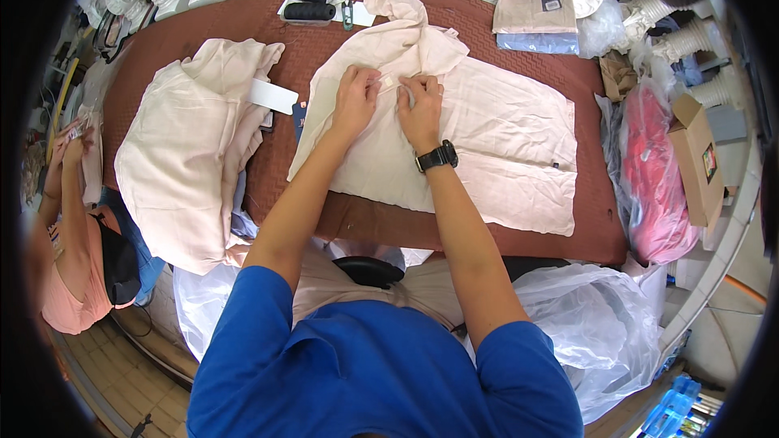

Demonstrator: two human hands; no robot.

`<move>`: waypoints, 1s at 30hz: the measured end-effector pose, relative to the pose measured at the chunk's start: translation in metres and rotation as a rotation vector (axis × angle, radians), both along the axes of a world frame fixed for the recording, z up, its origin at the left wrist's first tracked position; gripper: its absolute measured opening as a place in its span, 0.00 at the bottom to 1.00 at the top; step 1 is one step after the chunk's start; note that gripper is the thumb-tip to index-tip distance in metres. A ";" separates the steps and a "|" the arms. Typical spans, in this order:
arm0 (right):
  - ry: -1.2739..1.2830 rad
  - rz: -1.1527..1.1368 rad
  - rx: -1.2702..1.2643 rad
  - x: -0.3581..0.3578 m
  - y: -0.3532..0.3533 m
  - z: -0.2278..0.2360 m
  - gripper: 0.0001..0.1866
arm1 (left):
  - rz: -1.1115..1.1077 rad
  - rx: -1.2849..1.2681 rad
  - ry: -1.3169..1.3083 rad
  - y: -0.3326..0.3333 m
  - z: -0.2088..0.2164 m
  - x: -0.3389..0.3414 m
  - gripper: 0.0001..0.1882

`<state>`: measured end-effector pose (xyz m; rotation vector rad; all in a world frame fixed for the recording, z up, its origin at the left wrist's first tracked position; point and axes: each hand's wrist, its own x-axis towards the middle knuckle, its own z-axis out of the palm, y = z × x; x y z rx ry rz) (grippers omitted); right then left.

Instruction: The person places a folded light-colored shirt into a clear plastic bag, seals the bag, and then folds another light-colored shirt using a flat template.

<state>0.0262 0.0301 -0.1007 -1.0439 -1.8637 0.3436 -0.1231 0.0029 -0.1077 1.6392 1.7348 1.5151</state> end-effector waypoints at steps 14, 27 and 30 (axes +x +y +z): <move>0.050 -0.036 -0.021 0.002 0.002 -0.004 0.11 | 0.048 0.098 0.063 0.002 -0.005 0.006 0.05; 0.016 -0.015 0.038 -0.005 0.007 -0.010 0.07 | -0.088 0.006 0.063 0.001 0.001 -0.018 0.06; 0.050 0.066 -0.167 0.010 0.019 -0.005 0.06 | -0.090 0.121 0.259 -0.007 0.018 -0.025 0.06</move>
